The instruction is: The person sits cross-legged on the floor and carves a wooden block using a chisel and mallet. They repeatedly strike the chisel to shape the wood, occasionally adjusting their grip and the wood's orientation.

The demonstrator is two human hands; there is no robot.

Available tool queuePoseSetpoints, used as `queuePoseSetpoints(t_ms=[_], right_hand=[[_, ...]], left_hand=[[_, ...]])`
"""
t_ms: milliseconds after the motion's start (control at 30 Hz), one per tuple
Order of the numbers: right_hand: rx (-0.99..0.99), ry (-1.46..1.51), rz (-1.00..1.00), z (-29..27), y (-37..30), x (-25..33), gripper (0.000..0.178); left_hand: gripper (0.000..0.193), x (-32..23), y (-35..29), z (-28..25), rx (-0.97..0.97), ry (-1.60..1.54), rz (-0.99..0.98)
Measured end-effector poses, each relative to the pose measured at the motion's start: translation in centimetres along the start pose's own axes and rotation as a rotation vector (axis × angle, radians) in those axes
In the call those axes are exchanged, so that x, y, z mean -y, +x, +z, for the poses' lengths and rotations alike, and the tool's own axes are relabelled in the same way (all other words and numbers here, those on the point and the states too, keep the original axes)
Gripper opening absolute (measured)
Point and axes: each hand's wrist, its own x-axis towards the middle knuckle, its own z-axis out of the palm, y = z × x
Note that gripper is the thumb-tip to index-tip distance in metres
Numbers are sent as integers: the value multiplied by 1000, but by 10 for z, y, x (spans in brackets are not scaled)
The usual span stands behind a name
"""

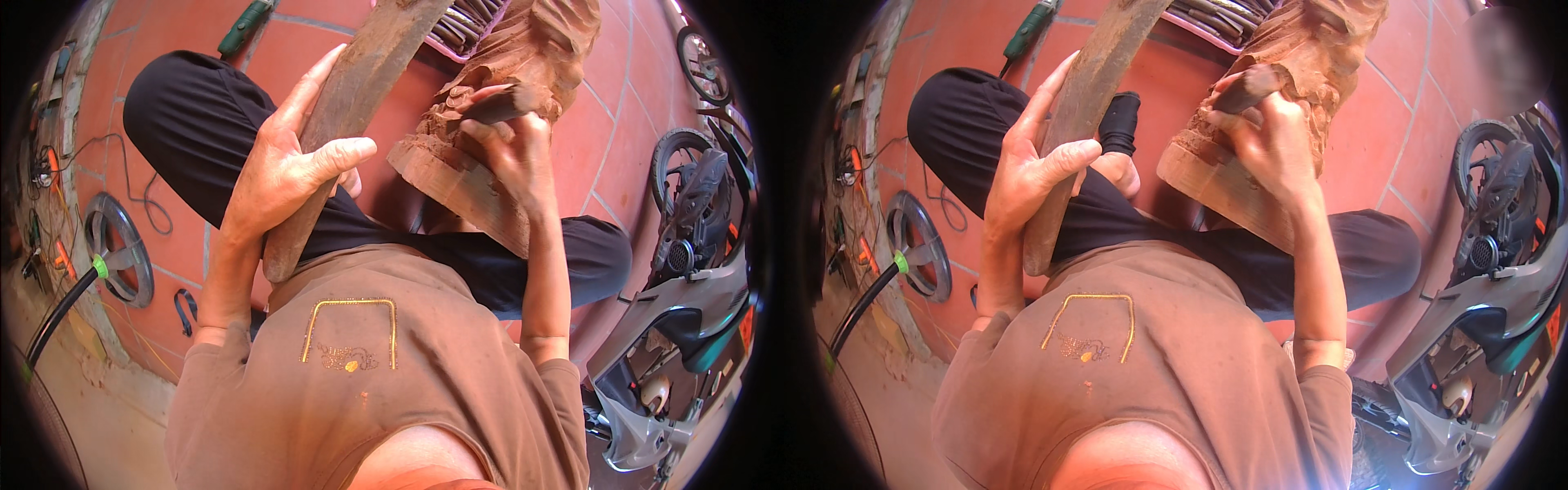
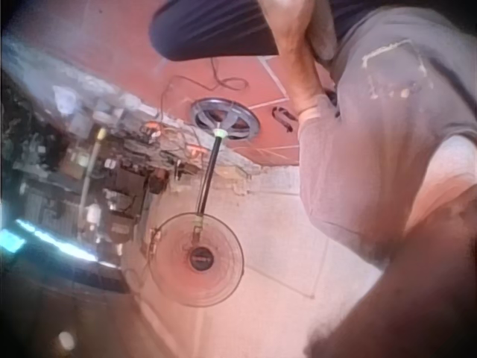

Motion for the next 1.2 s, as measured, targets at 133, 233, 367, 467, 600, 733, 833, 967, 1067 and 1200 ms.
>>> queuePoseSetpoints(t_ms=[133,233,367,467,600,733,833,967,1067,1200], right_hand=[[110,18,97,-6,-5,3,26],[91,-6,31,3,-7,-7,29],[85,-71,-31,16,-2,-9,28],[88,-155,22,21,-2,-20,27],[-54,122,62,4,0,-11,30],[-64,287,179,-12,-5,1,30],[85,49,93,-5,-9,-2,29],[83,-56,16,12,-6,-9,27],[14,-15,15,13,-3,-11,25],[-61,89,90,-1,1,-8,23]], left_hand=[[84,-3,-1,-1,3,0,-31],[83,1,0,1,-12,-25,-13],[84,2,2,2,-4,-16,-25],[83,6,1,2,-2,-14,-20],[83,5,-2,0,-19,17,-25],[84,5,-3,-6,-29,36,-24],[83,10,1,-7,-65,91,14],[83,5,-2,-4,-34,28,-21],[84,5,0,-3,-29,19,-29],[84,-5,4,-4,-15,57,-12]])
